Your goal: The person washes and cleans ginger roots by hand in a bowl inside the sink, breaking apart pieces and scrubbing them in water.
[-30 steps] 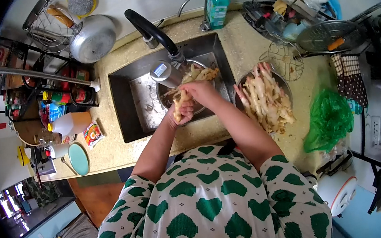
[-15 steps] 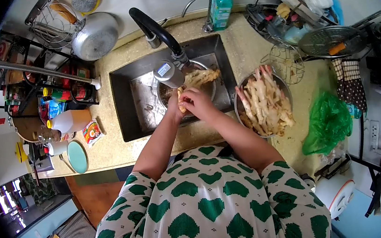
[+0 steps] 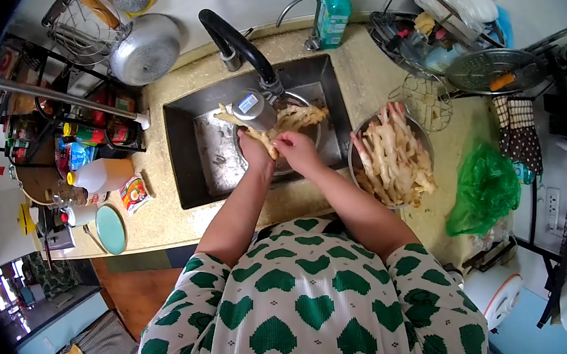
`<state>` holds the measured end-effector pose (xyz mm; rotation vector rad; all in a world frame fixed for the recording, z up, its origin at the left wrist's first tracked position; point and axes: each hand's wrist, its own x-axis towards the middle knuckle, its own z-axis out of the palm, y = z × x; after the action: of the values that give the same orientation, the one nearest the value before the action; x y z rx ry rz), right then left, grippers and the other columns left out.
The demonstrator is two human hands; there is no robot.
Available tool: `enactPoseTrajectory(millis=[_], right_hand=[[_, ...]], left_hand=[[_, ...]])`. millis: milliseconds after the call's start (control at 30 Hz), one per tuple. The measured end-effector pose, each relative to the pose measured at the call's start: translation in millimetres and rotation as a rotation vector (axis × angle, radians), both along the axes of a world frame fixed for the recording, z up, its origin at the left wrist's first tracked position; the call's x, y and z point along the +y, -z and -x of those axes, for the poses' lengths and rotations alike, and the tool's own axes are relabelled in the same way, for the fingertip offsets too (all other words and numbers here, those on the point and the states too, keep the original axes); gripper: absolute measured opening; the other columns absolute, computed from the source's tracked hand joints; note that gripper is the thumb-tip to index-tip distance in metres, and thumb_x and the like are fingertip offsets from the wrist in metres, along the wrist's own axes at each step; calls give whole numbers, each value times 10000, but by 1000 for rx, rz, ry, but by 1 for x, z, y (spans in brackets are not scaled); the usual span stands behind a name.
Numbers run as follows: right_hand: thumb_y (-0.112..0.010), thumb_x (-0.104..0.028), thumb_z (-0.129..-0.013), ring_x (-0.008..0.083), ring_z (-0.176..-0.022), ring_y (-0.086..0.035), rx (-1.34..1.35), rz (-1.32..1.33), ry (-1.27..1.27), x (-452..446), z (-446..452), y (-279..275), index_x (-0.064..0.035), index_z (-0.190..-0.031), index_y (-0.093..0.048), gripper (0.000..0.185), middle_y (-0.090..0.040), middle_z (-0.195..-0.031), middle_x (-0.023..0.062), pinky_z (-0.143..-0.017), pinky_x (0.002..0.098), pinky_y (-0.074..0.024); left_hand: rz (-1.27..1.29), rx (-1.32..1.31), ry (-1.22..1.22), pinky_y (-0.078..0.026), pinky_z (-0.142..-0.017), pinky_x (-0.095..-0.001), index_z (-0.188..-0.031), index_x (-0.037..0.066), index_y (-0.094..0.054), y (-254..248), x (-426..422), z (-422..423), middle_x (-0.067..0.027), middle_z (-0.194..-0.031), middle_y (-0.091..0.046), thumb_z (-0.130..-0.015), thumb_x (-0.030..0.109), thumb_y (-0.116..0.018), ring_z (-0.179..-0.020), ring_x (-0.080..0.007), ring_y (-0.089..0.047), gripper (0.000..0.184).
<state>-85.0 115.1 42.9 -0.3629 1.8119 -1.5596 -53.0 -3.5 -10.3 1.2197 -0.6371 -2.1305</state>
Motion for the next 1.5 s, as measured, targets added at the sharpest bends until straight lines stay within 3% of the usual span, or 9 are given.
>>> enactPoseTrajectory(millis=[233,433,633,767,967,1100,1300,1400,1500], right_hand=[[-590,-114,-952,111,-768,-616,12,113,73,0,-6,-14,7,-1004,-631,138,-655,-883,52,-701,252,-522],[-628,-139,-894,313,-764,-661,841,-85,-130,7,-5,-48,-41,-1017,-675,164,-676,-915,170,-675,355,-510],[-631,-160,-870,365,-826,-646,290,-110,28,4,1,-44,-27,-974,-689,178,-673,-916,183,-717,397,-512],[-637,-116,-876,282,-779,-670,808,-119,-45,4,-7,-46,-3,-978,-687,160,-689,-904,170,-697,325,-510],[-646,-109,-867,304,-833,-677,170,-124,62,2,7,-17,-1,-996,-692,173,-692,-948,171,-732,348,-526],[-640,-93,-869,300,-846,-688,815,-60,-52,8,-6,-50,-6,-1021,-690,182,-698,-949,176,-737,331,-530],[-640,-98,-867,334,-874,-668,323,-76,-22,7,15,-15,-28,-1058,-688,209,-686,-969,181,-768,353,-529],[-630,-96,-873,343,-870,-661,734,-109,-63,4,-3,-52,-44,-1066,-693,210,-688,-947,175,-764,357,-530],[-624,-113,-889,339,-880,-662,792,-164,-166,5,11,-46,-55,-1084,-691,215,-688,-959,171,-781,351,-528]], left_hand=[[-351,56,137,-498,-630,-400,-999,75,-520,6,-1,1,-78,-829,-552,-1025,508,-263,-702,-249,-551,504],[-314,42,-51,-512,-663,-397,-1042,54,-527,14,3,9,-95,-865,-580,-1027,484,-300,-750,-254,-581,487],[-325,-1,-135,-518,-721,-411,-1096,25,-531,4,15,16,-108,-939,-594,-1029,482,-302,-809,-261,-597,516],[-273,-149,-96,-518,-792,-402,-1187,5,-527,-37,17,12,-128,-1075,-602,-1032,478,-291,-910,-273,-613,551],[-340,-2,-156,-523,-816,-412,-1208,31,-515,-1,19,17,-123,-1116,-589,-1033,470,-285,-957,-279,-605,526],[-331,-96,-123,-538,-771,-401,-1191,36,-529,-12,11,15,-103,-1098,-605,-1038,452,-273,-919,-271,-611,512],[-333,-32,-153,-535,-822,-417,-1264,-8,-496,-14,16,23,-148,-1187,-584,-1034,470,-270,-992,-284,-610,577],[-276,-219,-93,-522,-752,-453,-1177,12,-516,2,4,22,-140,-1010,-620,-1034,467,-275,-921,-287,-608,534],[-377,-157,-173,-520,-818,-458,-1181,11,-511,2,8,25,-155,-1099,-593,-1035,463,-277,-954,-300,-603,530]])
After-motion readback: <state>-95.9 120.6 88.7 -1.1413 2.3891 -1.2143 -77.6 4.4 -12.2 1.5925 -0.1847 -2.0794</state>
